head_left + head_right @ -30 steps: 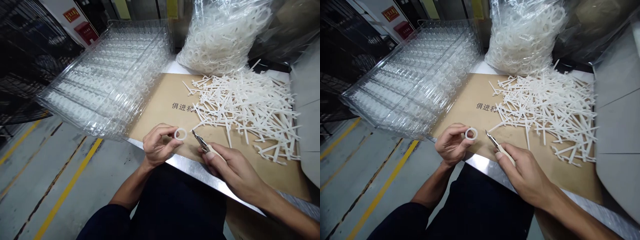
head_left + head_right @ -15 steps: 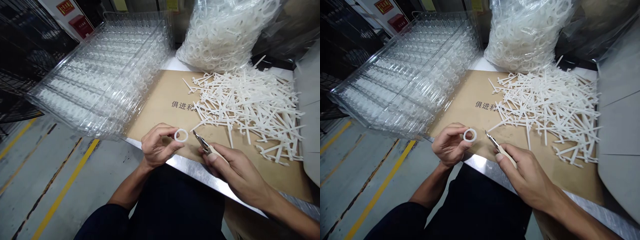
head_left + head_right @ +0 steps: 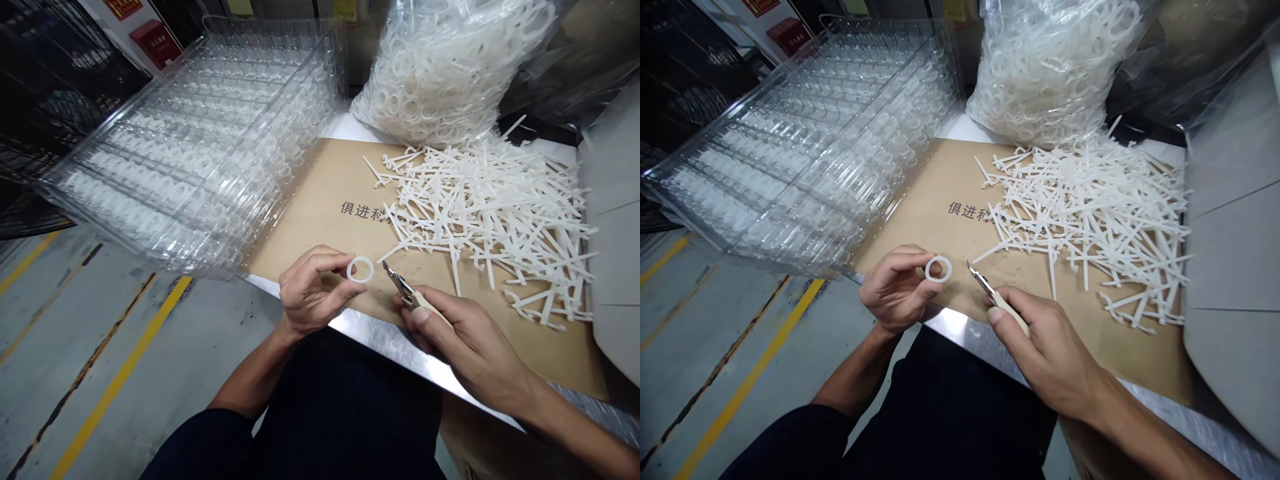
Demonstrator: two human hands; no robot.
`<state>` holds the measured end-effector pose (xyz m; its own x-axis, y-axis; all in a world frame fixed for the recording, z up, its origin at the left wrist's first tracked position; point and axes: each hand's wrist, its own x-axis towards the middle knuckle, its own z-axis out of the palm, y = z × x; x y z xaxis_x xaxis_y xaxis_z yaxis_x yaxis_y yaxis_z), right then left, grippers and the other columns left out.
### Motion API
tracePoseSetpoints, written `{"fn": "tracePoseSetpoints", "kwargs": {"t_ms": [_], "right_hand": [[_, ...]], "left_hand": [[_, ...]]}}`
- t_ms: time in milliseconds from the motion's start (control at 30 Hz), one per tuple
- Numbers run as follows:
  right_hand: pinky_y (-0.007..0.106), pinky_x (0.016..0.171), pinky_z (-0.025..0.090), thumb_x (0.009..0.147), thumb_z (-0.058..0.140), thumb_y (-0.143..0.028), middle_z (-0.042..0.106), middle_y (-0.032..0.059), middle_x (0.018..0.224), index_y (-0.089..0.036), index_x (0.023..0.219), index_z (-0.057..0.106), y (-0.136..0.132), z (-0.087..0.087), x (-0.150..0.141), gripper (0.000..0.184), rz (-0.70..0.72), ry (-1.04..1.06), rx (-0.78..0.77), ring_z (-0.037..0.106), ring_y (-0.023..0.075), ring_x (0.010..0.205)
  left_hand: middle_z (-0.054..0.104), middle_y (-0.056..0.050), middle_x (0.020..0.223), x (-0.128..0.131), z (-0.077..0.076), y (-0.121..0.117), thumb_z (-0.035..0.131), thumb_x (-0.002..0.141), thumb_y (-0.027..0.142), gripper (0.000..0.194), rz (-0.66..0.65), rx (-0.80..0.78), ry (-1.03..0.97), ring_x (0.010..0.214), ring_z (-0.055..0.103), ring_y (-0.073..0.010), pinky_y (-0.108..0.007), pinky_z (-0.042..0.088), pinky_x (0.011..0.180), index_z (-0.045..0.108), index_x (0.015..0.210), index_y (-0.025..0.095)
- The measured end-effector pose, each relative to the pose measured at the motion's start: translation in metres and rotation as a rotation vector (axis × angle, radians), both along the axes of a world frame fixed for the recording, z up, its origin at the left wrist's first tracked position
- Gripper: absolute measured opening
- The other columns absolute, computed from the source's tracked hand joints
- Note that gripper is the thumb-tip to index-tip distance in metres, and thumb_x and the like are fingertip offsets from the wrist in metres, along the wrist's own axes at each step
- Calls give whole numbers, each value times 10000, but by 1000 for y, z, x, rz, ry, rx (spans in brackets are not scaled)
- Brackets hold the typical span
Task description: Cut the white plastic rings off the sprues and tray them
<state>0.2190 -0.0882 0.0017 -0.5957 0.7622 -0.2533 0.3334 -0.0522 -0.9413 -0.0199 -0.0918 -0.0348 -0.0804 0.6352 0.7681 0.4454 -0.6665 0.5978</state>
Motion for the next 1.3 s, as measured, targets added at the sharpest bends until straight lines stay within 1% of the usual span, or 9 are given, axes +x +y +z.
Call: {"fn": "tracePoseSetpoints", "kwargs": {"t_ms": [600,733,800,867,967,1067,1167,1233,1300], "right_hand": [[284,584,380,1069,468,-558,529,-24,727,-180,1011,604,2,-3,-2,406,-33,62,-10,476,131,613],[275,572,404,1062,470,-570,571,-4,780,-164,1076,623,4,-9,-3,433,-52,100,20,514,130,616],[270,563,413,1067,457,-565,576,1,791,-158,1116,625,5,-12,-3,444,-58,108,42,522,130,614],[268,571,428,1069,460,-546,577,4,801,-159,1108,626,5,-13,-3,423,-48,109,84,534,130,625],[264,579,435,1070,473,-496,566,-6,751,-163,1076,631,3,-11,-3,368,-12,92,154,525,132,626],[264,572,429,1083,446,-448,557,-17,692,-160,1084,629,3,-5,-3,342,24,60,229,512,134,606],[272,602,442,1087,425,-404,581,-10,701,-165,1044,624,4,1,-4,314,40,33,324,538,141,630],[288,664,464,1076,437,-369,631,13,765,-171,1031,632,3,2,-4,281,47,19,393,581,156,699],[312,739,481,1054,469,-348,682,42,869,-179,1056,640,2,2,-5,240,61,9,463,622,180,790]], "left_hand": [[736,-39,876,-4,-11,-2,850,830,185,336,-31,-26,-56,772,691,-151,-278,571,703,718,1139,171],[744,-44,910,-8,9,9,799,881,210,211,-13,-125,-51,802,678,-143,-271,545,736,731,1077,172],[743,-30,884,-5,35,31,779,905,257,147,24,-132,-12,777,655,-128,-265,518,734,745,1025,177],[731,-18,838,3,68,70,761,921,317,149,60,-78,6,738,622,-120,-264,488,705,754,970,177],[736,-49,908,21,116,157,692,969,359,216,-1,-11,-39,759,621,-132,-271,479,682,743,1008,153],[733,-91,951,36,147,244,644,999,347,241,36,-33,69,908,650,-193,-347,502,864,727,973,122],[699,-112,904,40,155,288,658,970,305,204,111,-164,255,984,635,-262,-424,478,956,697,899,118],[688,-113,927,39,148,287,661,944,278,171,134,-161,308,991,627,-266,-433,471,973,707,966,114],[697,-107,985,35,135,268,662,916,253,204,106,-120,319,948,628,-235,-410,481,963,718,1058,117]]}}
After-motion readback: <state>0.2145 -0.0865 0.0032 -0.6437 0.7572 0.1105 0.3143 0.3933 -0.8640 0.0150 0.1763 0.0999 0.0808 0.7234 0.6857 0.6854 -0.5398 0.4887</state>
